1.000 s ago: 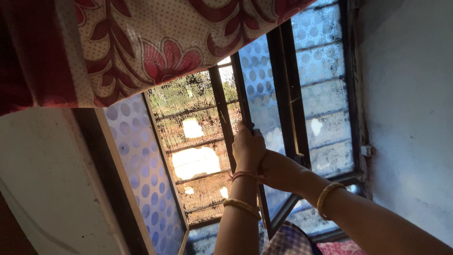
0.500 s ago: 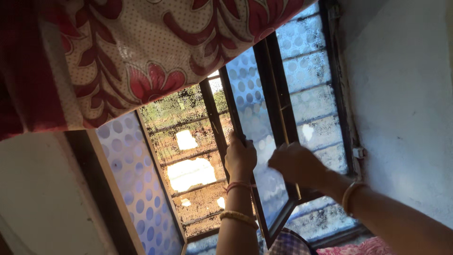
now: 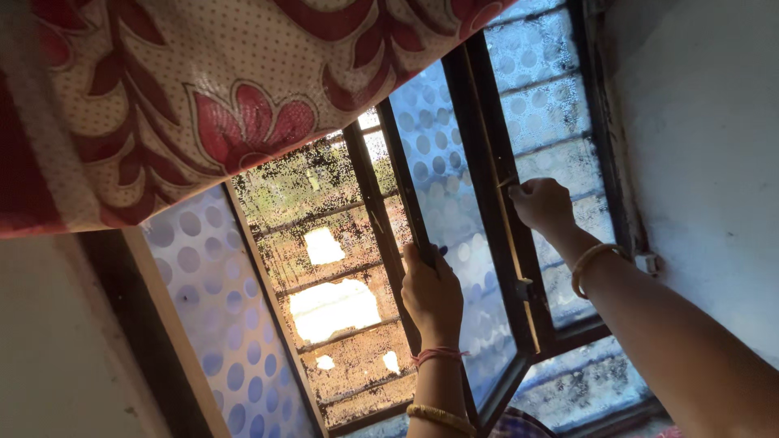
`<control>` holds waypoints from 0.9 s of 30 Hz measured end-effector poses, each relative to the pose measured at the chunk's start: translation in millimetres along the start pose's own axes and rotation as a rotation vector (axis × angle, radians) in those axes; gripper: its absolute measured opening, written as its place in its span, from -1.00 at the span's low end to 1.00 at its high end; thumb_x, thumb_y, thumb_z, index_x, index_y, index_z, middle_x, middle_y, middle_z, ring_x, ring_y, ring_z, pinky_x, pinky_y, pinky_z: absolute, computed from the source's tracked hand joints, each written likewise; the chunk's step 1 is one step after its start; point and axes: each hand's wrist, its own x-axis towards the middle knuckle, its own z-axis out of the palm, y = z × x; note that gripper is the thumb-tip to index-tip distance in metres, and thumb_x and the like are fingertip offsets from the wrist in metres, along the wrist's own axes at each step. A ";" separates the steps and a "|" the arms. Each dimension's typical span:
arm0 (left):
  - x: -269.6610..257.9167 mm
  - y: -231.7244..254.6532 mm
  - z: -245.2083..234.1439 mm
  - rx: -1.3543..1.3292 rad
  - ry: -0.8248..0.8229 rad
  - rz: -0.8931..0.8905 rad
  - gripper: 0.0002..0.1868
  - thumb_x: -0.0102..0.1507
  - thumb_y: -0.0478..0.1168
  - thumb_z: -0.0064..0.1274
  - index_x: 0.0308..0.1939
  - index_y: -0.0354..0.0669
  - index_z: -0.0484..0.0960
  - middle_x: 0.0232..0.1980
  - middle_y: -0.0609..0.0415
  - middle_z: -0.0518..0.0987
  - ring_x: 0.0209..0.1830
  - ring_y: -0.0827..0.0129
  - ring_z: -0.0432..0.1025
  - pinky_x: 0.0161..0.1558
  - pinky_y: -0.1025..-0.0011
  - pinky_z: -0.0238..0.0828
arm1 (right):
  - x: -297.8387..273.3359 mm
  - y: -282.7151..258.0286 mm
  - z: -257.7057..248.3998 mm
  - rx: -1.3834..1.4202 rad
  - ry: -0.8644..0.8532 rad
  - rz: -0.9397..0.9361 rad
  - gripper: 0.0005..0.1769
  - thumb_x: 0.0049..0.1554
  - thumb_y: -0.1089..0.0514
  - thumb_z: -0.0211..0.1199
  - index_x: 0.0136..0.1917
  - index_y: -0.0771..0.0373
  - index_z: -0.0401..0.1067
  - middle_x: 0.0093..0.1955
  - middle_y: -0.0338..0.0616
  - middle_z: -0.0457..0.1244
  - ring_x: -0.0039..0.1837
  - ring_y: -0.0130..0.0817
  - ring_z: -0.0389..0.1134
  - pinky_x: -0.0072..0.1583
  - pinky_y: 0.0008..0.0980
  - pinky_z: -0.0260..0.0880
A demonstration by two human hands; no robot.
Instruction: The person walks through a room, unlatches and opens a brown door, then moves to a window, pulls back a floral curtain, and opens the window shutters. The person then walks back across the room toward a counter with food items.
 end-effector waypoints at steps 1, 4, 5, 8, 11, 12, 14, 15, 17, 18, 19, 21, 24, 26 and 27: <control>1.0 -0.7 0.0 -0.014 0.009 0.016 -0.78 0.37 -0.12 -0.09 -0.03 -0.17 0.40 -0.31 -0.10 0.71 -0.33 -0.05 0.64 -0.35 0.11 0.60 | 5.0 -0.7 2.1 0.036 -0.019 0.043 -0.52 0.29 -0.17 0.16 -0.09 0.27 0.61 -0.30 -0.02 0.42 -0.21 -0.20 0.47 -0.01 -0.16 0.48; 2.0 -3.6 -0.4 -0.038 0.008 0.008 -0.80 0.37 -0.11 -0.09 -0.07 -0.15 0.43 -0.36 -0.06 0.71 -0.36 0.00 0.66 -0.37 0.15 0.60 | 14.2 -5.3 8.8 0.151 -0.068 0.152 -0.45 0.31 -0.21 0.11 -0.13 0.30 0.58 -0.33 -0.02 0.40 -0.29 -0.26 0.46 -0.02 -0.20 0.51; 2.2 -4.6 0.0 -0.033 -0.013 -0.028 -0.80 0.38 -0.10 -0.11 -0.07 -0.14 0.43 -0.36 -0.04 0.70 -0.35 0.03 0.66 -0.35 0.15 0.60 | 16.1 -6.7 10.9 0.198 -0.076 0.174 -0.45 0.31 -0.21 0.10 -0.16 0.31 0.57 -0.33 -0.04 0.39 -0.31 -0.30 0.45 -0.04 -0.21 0.54; 1.9 -7.2 2.0 0.039 0.076 0.084 -0.84 0.35 -0.15 -0.04 -0.10 -0.14 0.46 -0.27 -0.03 0.68 -0.21 0.03 0.60 -0.13 0.07 0.53 | 19.7 -9.9 16.1 0.180 -0.040 0.130 -0.46 0.31 -0.13 0.08 -0.22 0.33 0.58 -0.35 -0.02 0.40 -0.32 -0.30 0.45 -0.03 -0.24 0.53; 1.8 -10.6 3.7 0.101 0.139 0.187 -0.86 0.28 -0.22 0.01 -0.12 -0.15 0.48 -0.28 0.02 0.66 -0.08 0.09 0.55 0.30 -0.11 0.07 | 22.7 -10.1 20.0 0.058 0.023 0.065 -0.51 0.29 -0.07 0.12 -0.24 0.34 0.59 -0.35 0.03 0.40 -0.28 -0.22 0.45 -0.02 -0.20 0.48; 2.1 -11.5 4.1 0.115 0.143 0.203 -0.85 0.26 -0.24 0.01 -0.12 -0.16 0.48 -0.31 0.04 0.66 -0.04 0.12 0.54 0.47 -0.18 -0.14 | 23.6 -9.2 20.8 0.015 0.045 0.050 -0.53 0.28 -0.06 0.14 -0.23 0.34 0.60 -0.34 0.04 0.40 -0.27 -0.19 0.44 -0.02 -0.17 0.46; 3.3 -11.9 5.1 0.104 0.125 0.158 -0.89 0.28 -0.23 -0.01 -0.15 -0.12 0.50 -0.35 0.09 0.66 -0.01 0.20 0.55 0.55 -0.17 -0.35 | 27.0 -7.5 20.7 0.012 0.024 0.052 -0.56 0.26 -0.06 0.17 -0.20 0.32 0.60 -0.34 0.05 0.40 -0.26 -0.18 0.45 -0.02 -0.18 0.47; 4.0 -11.6 5.4 0.098 0.117 0.137 -0.91 0.29 -0.22 -0.02 -0.16 -0.10 0.51 -0.36 0.12 0.65 0.01 0.24 0.55 0.58 -0.16 -0.45 | 28.7 -6.6 20.4 0.010 0.015 0.052 -0.58 0.25 -0.06 0.18 -0.19 0.31 0.61 -0.34 0.05 0.40 -0.26 -0.17 0.45 -0.03 -0.19 0.47; 3.5 -11.1 5.6 0.103 0.140 0.165 -0.88 0.26 -0.22 0.00 -0.14 -0.10 0.52 -0.35 0.13 0.66 0.00 0.22 0.55 0.55 -0.17 -0.47 | 31.2 -4.4 19.0 0.002 -0.004 0.062 -0.58 0.26 -0.08 0.19 -0.17 0.31 0.59 -0.35 0.06 0.39 -0.27 -0.15 0.45 -0.04 -0.17 0.48; 3.4 -10.8 5.4 0.106 0.152 0.179 -0.87 0.25 -0.22 0.00 -0.13 -0.10 0.52 -0.35 0.14 0.66 -0.01 0.22 0.54 0.54 -0.18 -0.48 | 32.5 -4.1 18.6 -0.001 -0.013 0.066 -0.58 0.26 -0.09 0.20 -0.16 0.31 0.58 -0.36 0.07 0.39 -0.28 -0.15 0.45 -0.05 -0.16 0.48; 2.8 -10.3 5.5 0.106 0.140 0.166 -0.88 0.26 -0.22 0.00 -0.14 -0.10 0.53 -0.37 0.14 0.65 0.00 0.23 0.55 0.56 -0.17 -0.49 | 34.1 -3.9 17.5 0.050 -0.038 0.095 -0.57 0.25 -0.08 0.21 -0.19 0.34 0.58 -0.36 0.05 0.40 -0.28 -0.17 0.46 -0.05 -0.18 0.50; 2.1 -10.3 5.3 0.109 0.118 0.141 -0.91 0.28 -0.22 -0.01 -0.16 -0.08 0.54 -0.43 0.13 0.64 0.01 0.26 0.56 0.59 -0.16 -0.52 | 36.3 -5.0 17.2 0.156 -0.090 0.150 -0.54 0.22 -0.06 0.22 -0.25 0.40 0.58 -0.35 0.02 0.40 -0.29 -0.23 0.48 -0.06 -0.22 0.53; 2.9 -10.9 6.0 0.110 0.170 0.188 -0.88 0.26 -0.21 0.03 -0.15 -0.10 0.55 -0.29 0.13 0.64 -0.02 0.21 0.54 0.56 -0.16 -0.47 | 39.7 -9.3 18.2 0.339 -0.157 0.320 -0.55 0.23 -0.07 0.21 -0.19 0.42 0.53 -0.30 0.01 0.39 -0.26 -0.23 0.45 -0.07 -0.18 0.57; 3.4 -12.3 7.4 0.123 0.168 0.198 -0.89 0.26 -0.22 0.02 -0.16 -0.09 0.56 -0.34 0.14 0.65 0.03 0.22 0.53 0.54 -0.17 -0.46 | 39.1 -9.2 19.3 0.116 -0.135 0.202 -0.52 0.28 -0.07 0.11 -0.15 0.41 0.54 -0.28 0.08 0.39 -0.24 -0.18 0.46 -0.05 -0.13 0.53; 3.0 -13.1 8.4 0.130 0.165 0.202 -0.89 0.25 -0.22 0.02 -0.16 -0.09 0.56 -0.37 0.15 0.65 0.05 0.22 0.52 0.54 -0.17 -0.46 | 39.2 -8.4 19.2 0.005 -0.124 0.144 -0.51 0.30 -0.07 0.07 -0.13 0.41 0.55 -0.27 0.11 0.40 -0.23 -0.15 0.46 -0.03 -0.11 0.51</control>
